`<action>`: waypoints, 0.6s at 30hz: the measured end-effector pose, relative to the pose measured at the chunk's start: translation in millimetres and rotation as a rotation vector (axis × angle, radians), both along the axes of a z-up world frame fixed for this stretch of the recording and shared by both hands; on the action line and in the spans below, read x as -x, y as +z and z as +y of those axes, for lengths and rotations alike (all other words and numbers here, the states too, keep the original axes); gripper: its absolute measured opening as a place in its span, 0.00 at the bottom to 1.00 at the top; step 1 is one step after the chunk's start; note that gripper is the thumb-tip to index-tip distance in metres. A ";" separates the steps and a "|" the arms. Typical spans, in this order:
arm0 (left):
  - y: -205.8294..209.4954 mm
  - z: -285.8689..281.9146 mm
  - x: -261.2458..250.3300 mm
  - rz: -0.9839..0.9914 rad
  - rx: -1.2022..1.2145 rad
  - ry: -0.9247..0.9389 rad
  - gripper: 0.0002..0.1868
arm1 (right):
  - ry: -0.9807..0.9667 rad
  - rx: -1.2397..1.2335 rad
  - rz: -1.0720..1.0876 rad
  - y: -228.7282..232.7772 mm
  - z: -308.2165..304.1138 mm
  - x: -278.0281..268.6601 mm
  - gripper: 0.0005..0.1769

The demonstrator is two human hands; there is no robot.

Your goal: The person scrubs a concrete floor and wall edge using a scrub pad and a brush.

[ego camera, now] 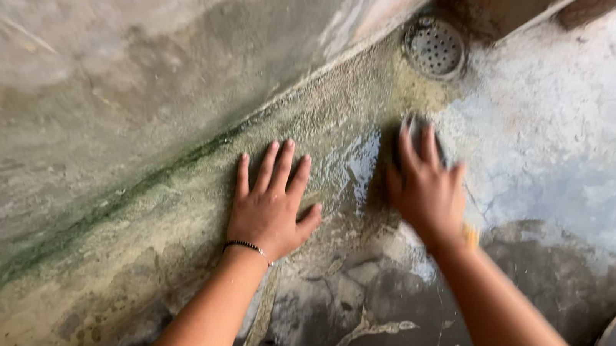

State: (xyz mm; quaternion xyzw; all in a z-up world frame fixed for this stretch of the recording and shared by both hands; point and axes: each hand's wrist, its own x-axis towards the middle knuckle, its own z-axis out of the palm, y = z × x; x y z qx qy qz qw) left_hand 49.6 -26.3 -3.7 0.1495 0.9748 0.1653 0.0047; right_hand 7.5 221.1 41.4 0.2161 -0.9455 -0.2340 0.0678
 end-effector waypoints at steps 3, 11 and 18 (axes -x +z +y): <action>0.4 1.9 -1.2 -0.005 -0.001 0.012 0.39 | -0.366 0.044 -0.368 26.9 -12.3 -60.2 0.33; -2.8 1.4 -2.3 0.009 0.003 0.002 0.39 | -0.052 -0.058 -0.160 12.4 -3.4 -19.4 0.28; 1.2 1.0 -0.9 -0.002 0.024 -0.005 0.39 | -0.024 -0.056 -0.017 9.9 -17.3 -5.1 0.22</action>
